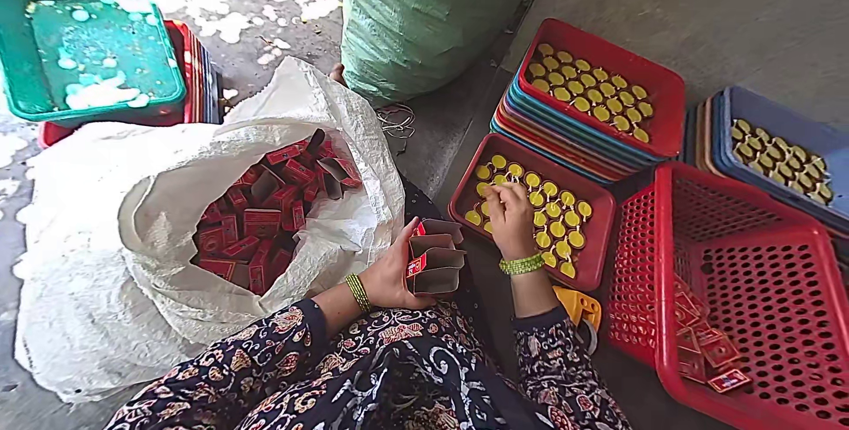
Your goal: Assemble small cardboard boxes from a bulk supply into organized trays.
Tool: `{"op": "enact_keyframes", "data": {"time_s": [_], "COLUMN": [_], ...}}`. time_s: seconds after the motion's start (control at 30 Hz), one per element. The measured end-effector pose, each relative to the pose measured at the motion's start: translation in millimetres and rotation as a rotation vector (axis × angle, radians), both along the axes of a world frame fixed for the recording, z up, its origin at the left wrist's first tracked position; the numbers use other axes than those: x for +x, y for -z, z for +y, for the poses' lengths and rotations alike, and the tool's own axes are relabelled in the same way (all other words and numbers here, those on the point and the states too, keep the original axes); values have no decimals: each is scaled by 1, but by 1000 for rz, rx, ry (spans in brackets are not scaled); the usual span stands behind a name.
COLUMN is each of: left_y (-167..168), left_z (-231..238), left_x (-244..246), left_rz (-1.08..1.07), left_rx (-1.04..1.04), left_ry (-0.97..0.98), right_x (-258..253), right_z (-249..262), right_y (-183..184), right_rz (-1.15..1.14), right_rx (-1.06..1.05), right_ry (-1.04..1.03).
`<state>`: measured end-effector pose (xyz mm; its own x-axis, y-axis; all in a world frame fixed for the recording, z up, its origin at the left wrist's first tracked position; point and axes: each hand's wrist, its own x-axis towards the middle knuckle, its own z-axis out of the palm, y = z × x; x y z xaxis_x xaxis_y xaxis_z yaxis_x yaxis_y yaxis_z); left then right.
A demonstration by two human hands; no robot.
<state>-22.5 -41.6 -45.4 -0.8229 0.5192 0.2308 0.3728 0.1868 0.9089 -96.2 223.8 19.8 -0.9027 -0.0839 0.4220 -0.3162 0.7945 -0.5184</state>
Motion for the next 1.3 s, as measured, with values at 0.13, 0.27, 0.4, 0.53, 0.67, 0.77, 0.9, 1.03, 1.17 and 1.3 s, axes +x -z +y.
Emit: {"op": "enact_keyframes", "data": {"time_s": [0.13, 0.27, 0.4, 0.53, 0.67, 0.77, 0.9, 1.03, 1.17, 1.3], "left_y": [0, 1, 2, 4, 2, 2, 2, 0, 0, 0], "left_z": [0, 0, -1, -2, -2, -1, 1, 1, 0, 0], "left_x": [-1, -1, -1, -4, -3, -4, -3, -1, 0, -2], "left_rz": [2, 0, -34, -48, -53, -46, -39, -18, 14, -1], "left_rx": [-9, -6, -14, -14, -50, -19, -32, -51, -44, -49], "left_ry": [9, -2, -17, -18, -29, -31, -38, -37, -35, -35], "right_x": [-67, -95, -90, -83, -67, -19, 45, 62, 62, 40], "right_z": [36, 41, 30, 31, 19, -5, -31, -45, -46, -20], "right_y": [53, 101, 104, 101, 80, 37, -29, -38, -38, -33], "right_rz": [-537, -609, -533, -535, -258, 60, 216, 272, 166, 157], "right_rx": [225, 327, 217, -36, -263, -638, -597, -220, -112, -148], "right_ry": [367, 426, 435, 438, 317, -11, -429, -513, -555, -268]}}
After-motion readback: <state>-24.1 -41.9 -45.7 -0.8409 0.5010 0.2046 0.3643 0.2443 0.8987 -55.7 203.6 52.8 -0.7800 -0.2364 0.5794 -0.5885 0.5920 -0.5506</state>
